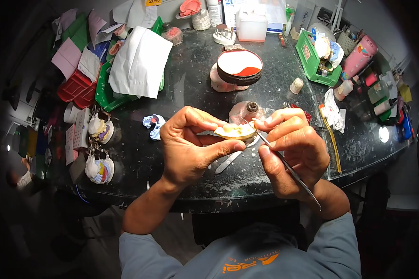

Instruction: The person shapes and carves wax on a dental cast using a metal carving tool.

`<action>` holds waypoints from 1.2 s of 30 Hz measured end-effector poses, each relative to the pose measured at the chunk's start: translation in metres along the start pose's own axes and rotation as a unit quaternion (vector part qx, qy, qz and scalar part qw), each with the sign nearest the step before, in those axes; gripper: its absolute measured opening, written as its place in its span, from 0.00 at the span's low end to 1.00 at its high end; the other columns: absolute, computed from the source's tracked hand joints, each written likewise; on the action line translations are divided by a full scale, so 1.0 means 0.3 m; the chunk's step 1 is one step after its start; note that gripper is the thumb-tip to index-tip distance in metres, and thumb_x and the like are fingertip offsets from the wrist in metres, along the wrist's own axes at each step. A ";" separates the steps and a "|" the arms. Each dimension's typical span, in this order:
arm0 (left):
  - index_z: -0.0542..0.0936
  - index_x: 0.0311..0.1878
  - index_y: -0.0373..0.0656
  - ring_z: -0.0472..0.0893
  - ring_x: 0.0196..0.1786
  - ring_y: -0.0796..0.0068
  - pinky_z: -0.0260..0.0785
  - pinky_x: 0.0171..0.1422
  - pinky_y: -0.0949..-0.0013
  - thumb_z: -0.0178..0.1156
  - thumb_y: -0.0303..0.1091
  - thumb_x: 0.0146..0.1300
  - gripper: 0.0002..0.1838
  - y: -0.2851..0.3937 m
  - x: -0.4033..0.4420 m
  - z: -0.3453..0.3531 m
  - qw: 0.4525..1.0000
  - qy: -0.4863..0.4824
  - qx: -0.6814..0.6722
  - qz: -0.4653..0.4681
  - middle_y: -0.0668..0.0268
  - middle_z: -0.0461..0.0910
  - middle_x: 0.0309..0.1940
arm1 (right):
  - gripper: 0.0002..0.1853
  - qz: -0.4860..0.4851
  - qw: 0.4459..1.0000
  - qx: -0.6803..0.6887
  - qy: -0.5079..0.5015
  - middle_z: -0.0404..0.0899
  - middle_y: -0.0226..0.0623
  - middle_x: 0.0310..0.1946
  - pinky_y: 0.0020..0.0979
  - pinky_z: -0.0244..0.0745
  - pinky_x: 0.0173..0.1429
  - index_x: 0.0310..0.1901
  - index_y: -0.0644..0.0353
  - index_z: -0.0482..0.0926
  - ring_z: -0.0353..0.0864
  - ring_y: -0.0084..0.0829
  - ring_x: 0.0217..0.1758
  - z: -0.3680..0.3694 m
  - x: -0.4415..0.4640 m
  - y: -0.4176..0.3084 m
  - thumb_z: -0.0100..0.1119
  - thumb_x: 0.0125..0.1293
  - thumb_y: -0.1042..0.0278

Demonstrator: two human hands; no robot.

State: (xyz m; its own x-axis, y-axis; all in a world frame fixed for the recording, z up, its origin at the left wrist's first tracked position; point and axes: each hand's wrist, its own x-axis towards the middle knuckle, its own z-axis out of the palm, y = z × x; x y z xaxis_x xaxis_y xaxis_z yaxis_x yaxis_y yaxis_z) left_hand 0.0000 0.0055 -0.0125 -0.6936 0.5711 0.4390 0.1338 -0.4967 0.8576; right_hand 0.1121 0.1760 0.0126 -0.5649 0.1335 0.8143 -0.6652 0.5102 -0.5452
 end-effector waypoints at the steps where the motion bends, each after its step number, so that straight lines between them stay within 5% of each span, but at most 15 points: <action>1: 0.72 0.38 0.37 0.87 0.47 0.66 0.86 0.54 0.64 0.77 0.14 0.48 0.22 -0.003 -0.002 -0.003 1.000 -0.002 0.009 0.007 0.56 0.82 0.40 | 0.13 0.001 1.000 -0.003 -0.003 0.81 0.39 0.30 0.36 0.76 0.52 0.35 0.64 0.77 0.81 0.38 0.43 0.000 -0.001 -0.003 0.67 0.49 0.87; 7: 0.73 0.38 0.40 0.85 0.45 0.71 0.85 0.53 0.66 0.77 0.13 0.45 0.23 0.017 -0.005 0.015 0.999 0.026 -0.009 -0.023 0.62 0.79 0.40 | 0.13 -0.009 1.000 -0.009 -0.014 0.81 0.39 0.30 0.39 0.77 0.54 0.36 0.63 0.77 0.81 0.40 0.43 0.001 0.011 -0.023 0.66 0.49 0.86; 24: 0.72 0.39 0.39 0.85 0.50 0.65 0.85 0.57 0.63 0.75 0.13 0.49 0.22 0.023 -0.004 0.012 0.999 0.018 0.006 -0.048 0.57 0.80 0.42 | 0.15 -0.009 0.999 0.006 0.047 0.80 0.42 0.33 0.34 0.80 0.46 0.42 0.65 0.74 0.79 0.39 0.43 -0.004 -0.011 -0.013 0.66 0.53 0.85; 29: 0.71 0.40 0.39 0.84 0.54 0.61 0.84 0.60 0.59 0.73 0.10 0.49 0.23 0.021 -0.001 0.009 0.999 0.010 0.018 -0.035 0.56 0.79 0.44 | 0.10 -0.045 0.998 -0.011 0.037 0.81 0.45 0.35 0.27 0.78 0.38 0.45 0.66 0.73 0.81 0.29 0.31 -0.034 0.005 -0.006 0.58 0.75 0.67; 30: 0.71 0.40 0.38 0.84 0.55 0.61 0.84 0.61 0.58 0.73 0.10 0.48 0.23 0.021 -0.001 0.009 0.999 0.008 0.020 -0.035 0.56 0.79 0.45 | 0.16 -0.036 0.998 0.010 0.048 0.81 0.46 0.36 0.25 0.78 0.34 0.45 0.66 0.73 0.81 0.25 0.26 -0.029 0.003 -0.004 0.49 0.79 0.59; 33: 0.71 0.41 0.38 0.84 0.55 0.60 0.84 0.60 0.58 0.73 0.10 0.48 0.23 0.023 -0.005 0.009 0.999 0.011 0.022 -0.038 0.55 0.79 0.45 | 0.16 0.014 0.994 0.089 0.056 0.80 0.48 0.37 0.26 0.80 0.32 0.45 0.66 0.73 0.82 0.28 0.28 -0.035 -0.005 -0.023 0.50 0.79 0.58; 36: 0.71 0.40 0.39 0.84 0.54 0.60 0.84 0.60 0.58 0.74 0.10 0.48 0.23 0.025 0.004 0.003 0.999 0.017 0.027 -0.035 0.56 0.79 0.44 | 0.13 0.134 0.944 0.300 0.041 0.77 0.56 0.48 0.31 0.86 0.40 0.53 0.65 0.65 0.87 0.38 0.41 -0.042 -0.002 -0.110 0.57 0.74 0.72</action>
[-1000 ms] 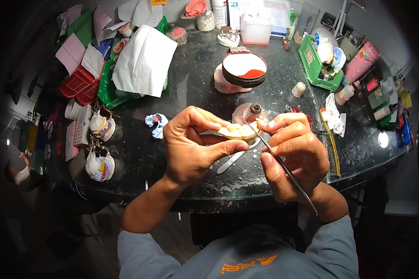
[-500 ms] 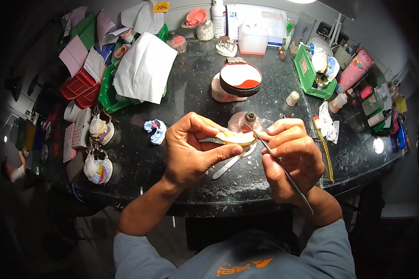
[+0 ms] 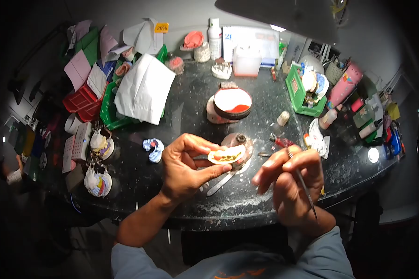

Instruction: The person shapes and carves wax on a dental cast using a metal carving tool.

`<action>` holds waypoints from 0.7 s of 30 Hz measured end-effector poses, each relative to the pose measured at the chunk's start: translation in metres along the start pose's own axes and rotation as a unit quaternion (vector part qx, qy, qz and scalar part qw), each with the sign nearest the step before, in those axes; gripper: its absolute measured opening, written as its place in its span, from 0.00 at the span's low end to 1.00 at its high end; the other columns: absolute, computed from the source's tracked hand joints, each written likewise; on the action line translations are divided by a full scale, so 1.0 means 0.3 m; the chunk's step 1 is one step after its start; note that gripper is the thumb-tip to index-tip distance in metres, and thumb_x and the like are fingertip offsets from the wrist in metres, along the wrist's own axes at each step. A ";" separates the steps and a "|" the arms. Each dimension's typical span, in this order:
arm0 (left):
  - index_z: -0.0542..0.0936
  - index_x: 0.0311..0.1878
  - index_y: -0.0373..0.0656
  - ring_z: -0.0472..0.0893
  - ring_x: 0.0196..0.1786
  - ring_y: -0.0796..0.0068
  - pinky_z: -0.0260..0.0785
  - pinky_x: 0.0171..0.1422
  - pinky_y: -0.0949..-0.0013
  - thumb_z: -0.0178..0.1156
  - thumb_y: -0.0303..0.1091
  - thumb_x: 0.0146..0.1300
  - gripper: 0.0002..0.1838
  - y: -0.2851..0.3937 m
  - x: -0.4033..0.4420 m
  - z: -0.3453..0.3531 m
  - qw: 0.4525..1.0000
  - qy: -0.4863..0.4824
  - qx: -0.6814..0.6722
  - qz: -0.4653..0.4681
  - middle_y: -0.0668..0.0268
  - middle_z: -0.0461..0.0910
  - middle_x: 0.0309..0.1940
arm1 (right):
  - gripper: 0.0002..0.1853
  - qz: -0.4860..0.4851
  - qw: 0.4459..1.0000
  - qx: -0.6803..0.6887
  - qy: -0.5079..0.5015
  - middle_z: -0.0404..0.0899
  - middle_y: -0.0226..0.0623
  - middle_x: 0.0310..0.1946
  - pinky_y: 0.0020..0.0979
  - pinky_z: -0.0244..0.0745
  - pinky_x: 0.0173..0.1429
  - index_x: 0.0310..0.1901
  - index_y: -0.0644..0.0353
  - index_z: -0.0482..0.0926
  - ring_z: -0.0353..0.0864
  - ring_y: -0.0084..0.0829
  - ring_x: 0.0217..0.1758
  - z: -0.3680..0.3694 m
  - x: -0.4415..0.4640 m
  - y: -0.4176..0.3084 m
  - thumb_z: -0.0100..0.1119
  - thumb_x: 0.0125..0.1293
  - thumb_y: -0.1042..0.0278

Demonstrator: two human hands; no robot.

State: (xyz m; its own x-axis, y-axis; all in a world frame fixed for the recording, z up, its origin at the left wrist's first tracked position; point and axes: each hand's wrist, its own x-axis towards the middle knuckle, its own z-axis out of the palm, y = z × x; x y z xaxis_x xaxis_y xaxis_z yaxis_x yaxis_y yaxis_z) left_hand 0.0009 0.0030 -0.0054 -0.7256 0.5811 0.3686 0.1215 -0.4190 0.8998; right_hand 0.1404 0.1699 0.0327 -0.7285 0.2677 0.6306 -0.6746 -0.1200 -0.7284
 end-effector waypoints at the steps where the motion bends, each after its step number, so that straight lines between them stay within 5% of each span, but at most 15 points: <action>1: 0.71 0.40 0.39 0.84 0.54 0.60 0.84 0.60 0.58 0.74 0.10 0.48 0.23 0.003 0.001 -0.002 1.000 0.002 0.005 -0.002 0.56 0.79 0.44 | 0.17 0.046 0.996 0.078 -0.018 0.75 0.60 0.54 0.32 0.86 0.44 0.56 0.64 0.63 0.88 0.42 0.47 0.019 -0.003 -0.031 0.59 0.71 0.78; 4: 0.71 0.40 0.38 0.85 0.52 0.62 0.84 0.59 0.61 0.74 0.11 0.49 0.22 0.007 0.002 -0.007 1.000 0.013 0.000 0.004 0.54 0.80 0.44 | 0.32 0.155 0.941 0.296 -0.054 0.57 0.68 0.70 0.36 0.84 0.57 0.62 0.59 0.57 0.82 0.52 0.60 0.076 -0.015 -0.137 0.63 0.62 0.88; 7: 0.70 0.40 0.37 0.85 0.52 0.62 0.85 0.57 0.62 0.72 0.10 0.50 0.22 -0.006 0.009 -0.024 0.999 -0.015 0.023 0.037 0.52 0.80 0.44 | 0.37 0.133 0.881 0.452 -0.048 0.46 0.79 0.71 0.57 0.82 0.60 0.65 0.66 0.53 0.80 0.68 0.57 0.126 -0.033 -0.187 0.66 0.59 0.87; 8: 0.70 0.40 0.37 0.85 0.52 0.62 0.85 0.58 0.62 0.72 0.10 0.50 0.22 -0.008 0.009 -0.021 0.999 -0.012 0.016 0.035 0.52 0.80 0.45 | 0.36 0.127 0.863 0.488 -0.031 0.50 0.79 0.69 0.53 0.87 0.52 0.63 0.66 0.54 0.84 0.63 0.50 0.155 -0.029 -0.207 0.65 0.58 0.89; 10: 0.70 0.40 0.37 0.85 0.53 0.61 0.85 0.58 0.61 0.73 0.10 0.50 0.22 -0.006 0.005 -0.010 0.999 -0.003 0.004 0.036 0.52 0.80 0.45 | 0.41 0.088 0.865 0.476 -0.134 0.44 0.81 0.72 0.39 0.86 0.51 0.67 0.61 0.54 0.86 0.53 0.52 0.151 -0.028 -0.184 0.69 0.57 0.89; 13: 0.70 0.41 0.37 0.85 0.53 0.61 0.84 0.59 0.61 0.73 0.10 0.49 0.23 0.003 0.001 -0.009 1.000 -0.006 0.005 0.026 0.52 0.80 0.46 | 0.39 0.037 0.853 0.502 -0.140 0.49 0.82 0.69 0.36 0.86 0.51 0.65 0.65 0.55 0.87 0.52 0.50 0.175 -0.063 -0.157 0.69 0.57 0.89; 17: 0.72 0.39 0.40 0.85 0.51 0.62 0.83 0.59 0.58 0.75 0.09 0.44 0.25 0.023 -0.003 0.012 1.000 0.023 -0.008 0.006 0.56 0.81 0.42 | 0.34 0.109 0.875 0.471 -0.033 0.54 0.81 0.68 0.36 0.86 0.54 0.61 0.70 0.59 0.86 0.52 0.52 0.214 -0.162 -0.231 0.71 0.58 0.85; 21: 0.73 0.37 0.39 0.86 0.49 0.63 0.83 0.57 0.58 0.75 0.09 0.45 0.22 0.019 -0.003 0.003 0.999 -0.006 0.002 0.035 0.55 0.82 0.41 | 0.32 0.181 0.884 0.428 -0.053 0.58 0.75 0.68 0.34 0.86 0.55 0.59 0.69 0.63 0.86 0.49 0.53 0.222 -0.258 -0.270 0.73 0.57 0.83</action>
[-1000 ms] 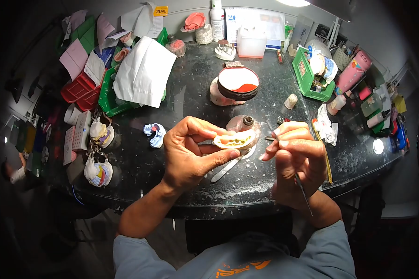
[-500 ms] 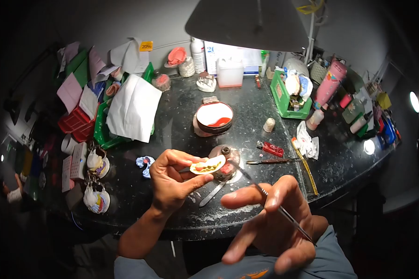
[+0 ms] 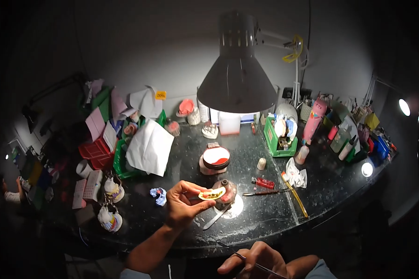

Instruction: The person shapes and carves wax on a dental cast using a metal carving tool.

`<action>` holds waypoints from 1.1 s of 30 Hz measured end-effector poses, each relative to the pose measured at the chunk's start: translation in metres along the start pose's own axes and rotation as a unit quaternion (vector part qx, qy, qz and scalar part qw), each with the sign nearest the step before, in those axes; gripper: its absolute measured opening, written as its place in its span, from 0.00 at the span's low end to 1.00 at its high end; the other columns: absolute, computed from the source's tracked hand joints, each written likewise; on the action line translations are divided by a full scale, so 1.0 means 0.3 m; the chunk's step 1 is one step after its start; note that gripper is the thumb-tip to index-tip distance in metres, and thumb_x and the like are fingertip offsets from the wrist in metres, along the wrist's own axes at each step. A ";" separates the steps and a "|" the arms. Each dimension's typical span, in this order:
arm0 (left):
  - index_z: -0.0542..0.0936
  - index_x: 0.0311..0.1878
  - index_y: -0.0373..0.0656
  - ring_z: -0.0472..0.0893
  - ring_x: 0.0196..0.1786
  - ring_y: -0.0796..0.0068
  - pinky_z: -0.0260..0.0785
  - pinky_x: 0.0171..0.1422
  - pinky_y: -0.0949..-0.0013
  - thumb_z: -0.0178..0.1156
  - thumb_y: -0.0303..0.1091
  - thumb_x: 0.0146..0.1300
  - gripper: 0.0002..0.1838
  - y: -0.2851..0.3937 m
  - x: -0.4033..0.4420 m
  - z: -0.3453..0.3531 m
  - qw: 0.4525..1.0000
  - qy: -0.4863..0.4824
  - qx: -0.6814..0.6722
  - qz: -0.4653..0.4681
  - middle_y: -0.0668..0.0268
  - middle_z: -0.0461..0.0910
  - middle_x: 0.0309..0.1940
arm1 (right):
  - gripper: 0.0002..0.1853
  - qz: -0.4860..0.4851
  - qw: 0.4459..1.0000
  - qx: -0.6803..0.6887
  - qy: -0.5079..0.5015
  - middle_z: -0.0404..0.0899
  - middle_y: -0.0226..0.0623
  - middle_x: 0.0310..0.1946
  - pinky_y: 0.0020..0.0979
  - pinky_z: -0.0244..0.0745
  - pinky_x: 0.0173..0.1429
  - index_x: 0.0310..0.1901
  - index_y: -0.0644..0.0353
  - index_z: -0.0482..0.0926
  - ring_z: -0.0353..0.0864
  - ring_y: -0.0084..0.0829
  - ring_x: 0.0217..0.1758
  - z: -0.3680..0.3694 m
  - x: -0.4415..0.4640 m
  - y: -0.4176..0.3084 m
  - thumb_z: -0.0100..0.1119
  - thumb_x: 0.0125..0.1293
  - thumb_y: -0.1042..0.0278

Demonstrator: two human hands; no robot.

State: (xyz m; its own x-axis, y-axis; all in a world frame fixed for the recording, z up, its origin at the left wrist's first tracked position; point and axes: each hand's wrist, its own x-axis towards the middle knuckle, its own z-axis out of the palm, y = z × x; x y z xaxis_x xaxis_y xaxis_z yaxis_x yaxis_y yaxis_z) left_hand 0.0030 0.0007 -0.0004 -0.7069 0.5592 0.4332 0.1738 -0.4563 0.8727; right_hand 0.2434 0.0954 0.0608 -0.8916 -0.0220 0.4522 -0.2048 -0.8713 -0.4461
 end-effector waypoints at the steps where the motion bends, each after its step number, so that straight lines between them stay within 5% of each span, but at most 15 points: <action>1: 0.74 0.38 0.39 0.87 0.48 0.64 0.83 0.57 0.60 0.75 0.10 0.46 0.22 0.002 -0.005 0.004 1.000 0.004 -0.013 -0.003 0.53 0.83 0.41 | 0.28 -0.032 0.998 -0.050 0.004 0.64 0.72 0.64 0.33 0.87 0.49 0.57 0.69 0.65 0.87 0.45 0.47 0.016 -0.001 -0.011 0.71 0.59 0.84; 2: 0.74 0.38 0.39 0.87 0.48 0.65 0.83 0.57 0.61 0.75 0.10 0.47 0.21 -0.001 -0.003 0.005 1.000 0.002 -0.011 0.005 0.53 0.83 0.41 | 0.25 -0.063 0.993 -0.096 0.013 0.70 0.69 0.60 0.31 0.87 0.43 0.55 0.68 0.67 0.89 0.41 0.41 0.034 -0.013 -0.021 0.69 0.60 0.85; 3: 0.74 0.38 0.39 0.87 0.47 0.65 0.83 0.57 0.61 0.74 0.10 0.47 0.21 -0.010 -0.002 0.005 1.000 0.002 -0.008 0.010 0.53 0.83 0.41 | 0.33 -0.079 0.982 -0.172 -0.027 0.58 0.77 0.64 0.44 0.89 0.43 0.59 0.65 0.56 0.88 0.54 0.40 -0.100 -0.082 -0.029 0.66 0.58 0.89; 4: 0.74 0.39 0.38 0.87 0.47 0.66 0.83 0.57 0.62 0.74 0.11 0.48 0.21 -0.015 -0.010 0.005 1.000 0.003 -0.007 0.012 0.53 0.83 0.41 | 0.30 -0.098 0.944 -0.308 0.062 0.66 0.69 0.56 0.35 0.88 0.36 0.55 0.64 0.58 0.88 0.43 0.34 -0.059 -0.081 -0.073 0.66 0.57 0.90; 5: 0.74 0.39 0.38 0.86 0.47 0.66 0.83 0.57 0.63 0.74 0.11 0.48 0.20 -0.009 -0.014 0.007 1.000 -0.009 0.002 0.017 0.53 0.83 0.42 | 0.29 -0.164 0.913 -0.368 0.072 0.69 0.63 0.58 0.32 0.85 0.49 0.58 0.60 0.59 0.87 0.45 0.50 -0.120 -0.102 -0.068 0.62 0.61 0.89; 7: 0.74 0.39 0.38 0.86 0.48 0.68 0.83 0.58 0.63 0.75 0.12 0.49 0.20 0.017 -0.034 0.036 0.999 -0.029 0.001 0.022 0.54 0.83 0.42 | 0.23 -0.241 0.772 -0.558 0.188 0.75 0.54 0.48 0.27 0.84 0.41 0.50 0.62 0.64 0.87 0.29 0.35 -0.226 -0.104 -0.091 0.64 0.58 0.88; 10: 0.75 0.39 0.38 0.86 0.49 0.67 0.83 0.59 0.63 0.77 0.13 0.48 0.21 0.022 -0.106 0.111 0.995 -0.040 -0.087 0.025 0.54 0.83 0.43 | 0.18 -0.205 0.753 -0.547 0.302 0.77 0.49 0.52 0.22 0.78 0.39 0.48 0.62 0.69 0.84 0.24 0.34 -0.368 -0.130 -0.142 0.64 0.60 0.84; 14: 0.76 0.40 0.35 0.86 0.52 0.60 0.86 0.55 0.61 0.78 0.14 0.46 0.21 0.019 -0.252 0.220 0.998 -0.015 -0.027 0.054 0.52 0.82 0.44 | 0.12 -0.159 0.684 -0.635 0.320 0.83 0.42 0.42 0.21 0.74 0.34 0.42 0.64 0.74 0.82 0.19 0.28 -0.511 -0.161 -0.170 0.67 0.60 0.79; 15: 0.77 0.42 0.34 0.86 0.52 0.60 0.86 0.55 0.61 0.77 0.13 0.46 0.21 0.008 -0.289 0.235 0.999 0.009 -0.028 0.041 0.51 0.82 0.45 | 0.10 -0.072 0.652 -0.680 0.326 0.84 0.40 0.37 0.22 0.75 0.34 0.41 0.65 0.77 0.82 0.19 0.27 -0.502 -0.171 -0.190 0.68 0.60 0.79; 18: 0.77 0.43 0.38 0.85 0.51 0.63 0.84 0.56 0.60 0.75 0.12 0.47 0.22 -0.054 -0.370 0.250 0.994 0.085 -0.062 -0.013 0.51 0.83 0.45 | 0.08 -0.133 0.687 -0.640 0.319 0.84 0.38 0.34 0.23 0.76 0.34 0.38 0.66 0.78 0.85 0.21 0.30 -0.550 -0.170 -0.165 0.68 0.60 0.78; 22: 0.77 0.43 0.38 0.86 0.50 0.65 0.82 0.57 0.61 0.75 0.12 0.48 0.22 -0.119 -0.430 0.220 0.991 0.113 -0.059 -0.027 0.52 0.83 0.46 | 0.05 -0.112 0.658 -0.679 0.304 0.82 0.37 0.29 0.23 0.75 0.33 0.35 0.66 0.79 0.85 0.23 0.28 -0.526 -0.171 -0.166 0.68 0.60 0.78; 33: 0.76 0.47 0.37 0.84 0.56 0.65 0.83 0.59 0.63 0.73 0.12 0.50 0.23 -0.095 -0.420 0.195 0.994 -0.032 -0.027 -0.098 0.58 0.82 0.47 | 0.06 -0.104 0.643 -0.691 0.313 0.81 0.36 0.24 0.26 0.74 0.31 0.32 0.64 0.79 0.82 0.23 0.25 -0.511 -0.183 -0.168 0.68 0.60 0.75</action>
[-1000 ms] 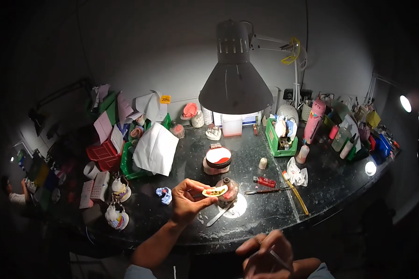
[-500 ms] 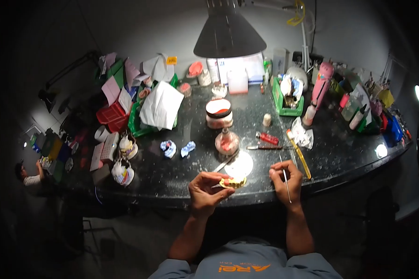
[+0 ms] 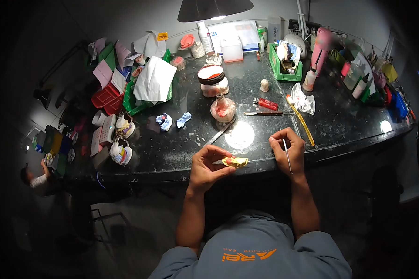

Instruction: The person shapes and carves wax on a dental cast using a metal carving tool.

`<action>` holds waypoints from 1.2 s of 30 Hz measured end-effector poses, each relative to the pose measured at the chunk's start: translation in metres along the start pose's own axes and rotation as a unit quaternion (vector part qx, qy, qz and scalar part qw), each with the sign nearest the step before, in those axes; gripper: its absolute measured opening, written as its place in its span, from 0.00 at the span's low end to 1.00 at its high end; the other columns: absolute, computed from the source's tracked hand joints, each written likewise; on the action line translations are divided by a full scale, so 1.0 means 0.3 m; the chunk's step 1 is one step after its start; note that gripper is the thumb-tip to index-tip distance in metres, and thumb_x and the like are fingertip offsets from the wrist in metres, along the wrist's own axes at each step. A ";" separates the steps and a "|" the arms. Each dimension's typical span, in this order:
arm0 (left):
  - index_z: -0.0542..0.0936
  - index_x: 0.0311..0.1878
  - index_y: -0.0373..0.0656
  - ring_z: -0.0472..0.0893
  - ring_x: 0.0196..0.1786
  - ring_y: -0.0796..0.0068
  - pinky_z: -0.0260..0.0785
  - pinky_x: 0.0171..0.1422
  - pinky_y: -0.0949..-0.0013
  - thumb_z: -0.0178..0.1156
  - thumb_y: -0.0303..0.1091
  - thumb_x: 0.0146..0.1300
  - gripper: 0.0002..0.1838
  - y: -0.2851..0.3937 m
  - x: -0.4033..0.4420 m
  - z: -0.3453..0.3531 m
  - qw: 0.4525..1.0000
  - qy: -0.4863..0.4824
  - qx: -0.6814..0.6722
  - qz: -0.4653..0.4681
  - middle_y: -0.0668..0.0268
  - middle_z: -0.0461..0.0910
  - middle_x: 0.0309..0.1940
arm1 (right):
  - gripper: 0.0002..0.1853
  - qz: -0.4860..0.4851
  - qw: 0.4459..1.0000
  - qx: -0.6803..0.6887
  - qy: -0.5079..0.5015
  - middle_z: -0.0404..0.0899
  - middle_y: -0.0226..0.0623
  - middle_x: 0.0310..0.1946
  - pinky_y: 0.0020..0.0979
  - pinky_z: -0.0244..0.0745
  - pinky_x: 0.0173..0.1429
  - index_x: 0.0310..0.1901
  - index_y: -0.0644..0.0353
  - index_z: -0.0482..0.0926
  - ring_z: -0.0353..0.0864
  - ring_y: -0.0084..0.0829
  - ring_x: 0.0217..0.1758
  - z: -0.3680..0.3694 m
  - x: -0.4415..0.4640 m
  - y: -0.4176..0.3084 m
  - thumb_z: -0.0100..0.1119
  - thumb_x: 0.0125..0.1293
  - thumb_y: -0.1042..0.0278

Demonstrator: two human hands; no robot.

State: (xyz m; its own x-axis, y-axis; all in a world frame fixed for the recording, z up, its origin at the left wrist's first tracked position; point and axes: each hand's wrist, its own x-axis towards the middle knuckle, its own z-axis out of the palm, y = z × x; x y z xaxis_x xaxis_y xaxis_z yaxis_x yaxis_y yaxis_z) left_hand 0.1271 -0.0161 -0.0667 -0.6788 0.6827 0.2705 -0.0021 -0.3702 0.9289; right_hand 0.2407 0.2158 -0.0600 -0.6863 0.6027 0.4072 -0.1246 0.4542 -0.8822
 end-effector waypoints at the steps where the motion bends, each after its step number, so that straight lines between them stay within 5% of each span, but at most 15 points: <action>1: 0.76 0.47 0.37 0.84 0.56 0.65 0.83 0.59 0.63 0.73 0.12 0.50 0.23 -0.001 -0.007 -0.002 1.000 -0.010 0.005 0.009 0.58 0.82 0.46 | 0.06 -0.004 1.000 0.006 0.003 0.80 0.36 0.24 0.26 0.74 0.31 0.32 0.64 0.79 0.82 0.23 0.25 0.002 0.002 0.000 0.68 0.60 0.75; 31: 0.77 0.46 0.36 0.84 0.53 0.63 0.85 0.57 0.62 0.73 0.12 0.48 0.22 0.005 -0.029 0.017 1.000 0.007 0.010 0.013 0.56 0.79 0.47 | 0.06 -0.013 1.000 -0.013 -0.003 0.81 0.36 0.23 0.27 0.73 0.30 0.30 0.64 0.79 0.81 0.24 0.24 -0.001 0.002 -0.004 0.68 0.60 0.75; 36: 0.77 0.46 0.36 0.84 0.53 0.63 0.85 0.56 0.62 0.73 0.12 0.49 0.22 0.000 -0.031 0.015 1.000 0.007 0.012 0.023 0.56 0.79 0.47 | 0.05 -0.034 0.999 -0.015 -0.008 0.79 0.28 0.23 0.18 0.68 0.30 0.32 0.64 0.79 0.74 0.12 0.24 -0.002 0.003 0.000 0.67 0.62 0.78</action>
State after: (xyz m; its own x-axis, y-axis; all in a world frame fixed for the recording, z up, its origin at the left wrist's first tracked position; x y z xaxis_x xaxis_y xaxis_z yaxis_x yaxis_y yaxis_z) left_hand 0.1367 -0.0196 -0.0682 -0.6886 0.6560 0.3089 0.0459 -0.3857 0.9215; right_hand 0.2405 0.2168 -0.0594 -0.6877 0.5597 0.4623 -0.1506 0.5129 -0.8451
